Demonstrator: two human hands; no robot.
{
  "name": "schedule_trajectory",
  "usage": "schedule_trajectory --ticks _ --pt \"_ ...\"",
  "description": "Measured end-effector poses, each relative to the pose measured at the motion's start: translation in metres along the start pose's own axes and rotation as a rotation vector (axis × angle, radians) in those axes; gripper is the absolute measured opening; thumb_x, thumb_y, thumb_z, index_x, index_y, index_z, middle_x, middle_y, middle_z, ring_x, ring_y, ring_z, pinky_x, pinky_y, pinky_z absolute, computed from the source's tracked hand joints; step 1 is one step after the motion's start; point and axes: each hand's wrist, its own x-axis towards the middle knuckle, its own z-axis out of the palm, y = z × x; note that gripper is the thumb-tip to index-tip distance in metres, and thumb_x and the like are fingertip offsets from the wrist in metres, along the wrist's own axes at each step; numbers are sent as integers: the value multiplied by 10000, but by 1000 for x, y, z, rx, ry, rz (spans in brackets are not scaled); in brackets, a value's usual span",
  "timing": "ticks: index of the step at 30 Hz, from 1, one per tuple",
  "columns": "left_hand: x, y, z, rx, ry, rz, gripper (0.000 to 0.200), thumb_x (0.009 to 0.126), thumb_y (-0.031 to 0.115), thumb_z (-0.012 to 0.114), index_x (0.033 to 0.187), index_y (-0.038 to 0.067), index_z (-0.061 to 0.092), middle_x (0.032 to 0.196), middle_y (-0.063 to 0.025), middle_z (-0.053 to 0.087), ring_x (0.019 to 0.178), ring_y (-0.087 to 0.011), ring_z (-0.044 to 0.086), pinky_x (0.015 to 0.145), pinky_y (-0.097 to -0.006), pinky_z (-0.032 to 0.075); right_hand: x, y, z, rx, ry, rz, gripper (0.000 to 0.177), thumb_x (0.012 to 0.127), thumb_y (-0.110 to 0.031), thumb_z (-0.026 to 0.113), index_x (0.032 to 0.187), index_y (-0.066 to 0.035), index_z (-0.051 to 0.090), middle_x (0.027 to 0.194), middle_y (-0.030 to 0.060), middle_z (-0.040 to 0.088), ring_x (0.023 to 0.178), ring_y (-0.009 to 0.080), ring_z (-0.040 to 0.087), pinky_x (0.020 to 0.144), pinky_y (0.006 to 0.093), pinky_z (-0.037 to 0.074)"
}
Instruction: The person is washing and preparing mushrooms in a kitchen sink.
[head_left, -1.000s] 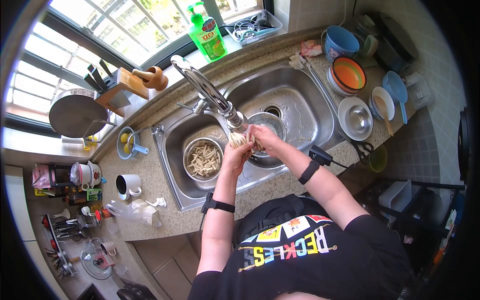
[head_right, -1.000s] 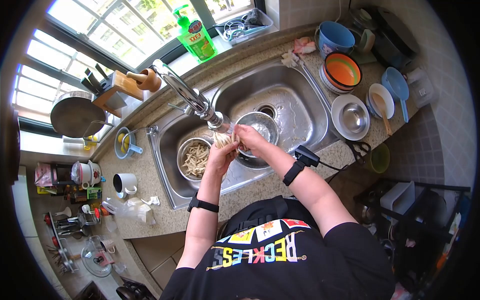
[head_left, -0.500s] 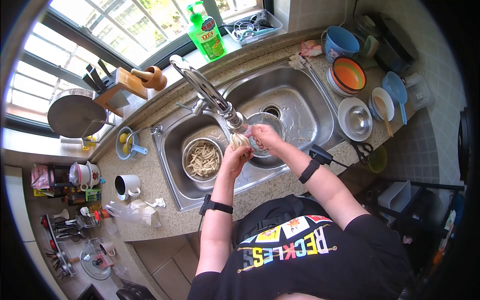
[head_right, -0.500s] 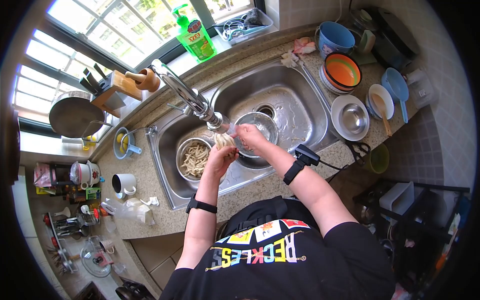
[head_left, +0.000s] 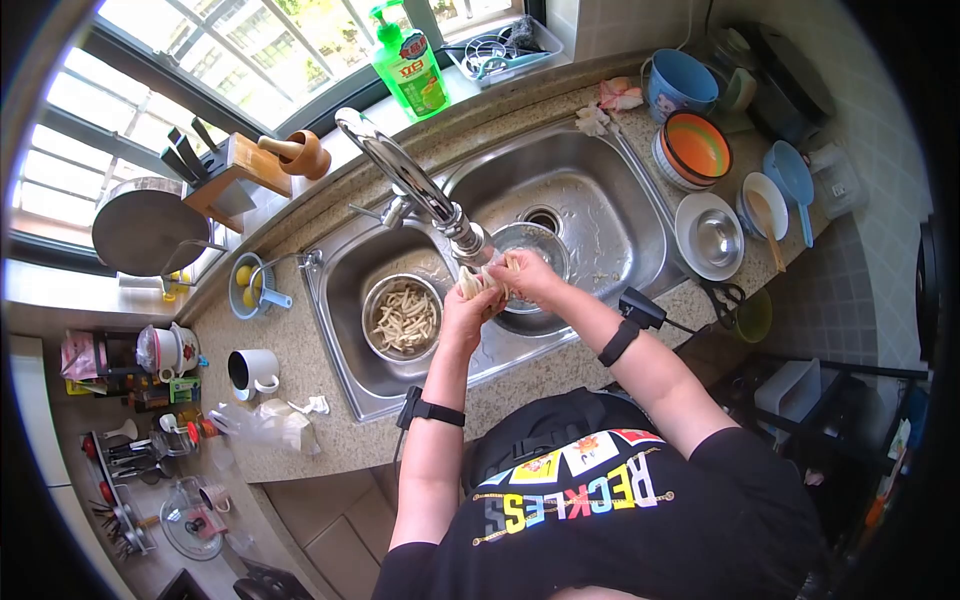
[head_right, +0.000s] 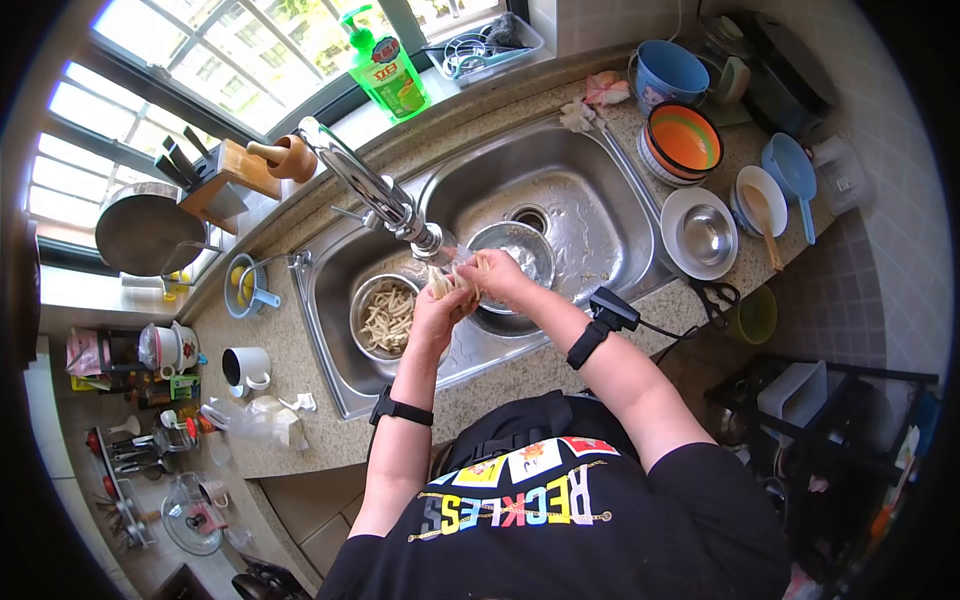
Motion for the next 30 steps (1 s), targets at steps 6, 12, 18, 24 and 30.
schedule_trajectory --ticks 6,12,18,24,30 --pt "-4 4 1 -102 -21 6 242 794 16 554 1036 -4 555 889 -74 619 736 -168 619 664 -274 523 8 11 -5 89 27 -30 151 852 -204 589 784 -74 557 587 -12 521 422 50 428 365 206 322" --pt "-3 4 -1 -34 2 -21 246 799 35 561 1043 8 545 906 -68 617 731 -154 616 660 -274 523 7 12 -6 231 -78 61 149 881 -205 552 817 -70 554 609 -21 527 435 43 429 366 202 328" --pt "-4 6 3 -83 9 -56 240 801 48 570 1041 32 553 907 -64 616 757 -149 615 662 -278 526 4 3 8 308 -2 96 226 904 -307 526 897 -83 558 698 -12 587 493 59 507 384 194 367" --pt "-1 5 1 -89 63 -69 220 774 41 627 986 43 567 867 -52 619 732 -149 616 629 -269 533 14 28 10 204 -60 -96 307 908 -333 511 1008 -47 561 804 41 628 645 99 589 521 213 461" --pt "6 -4 -9 -87 129 21 212 775 62 657 965 67 562 848 -29 609 720 -135 604 625 -259 509 23 28 -6 133 26 59 234 903 -271 528 955 -49 580 708 -6 556 579 59 470 496 212 369"
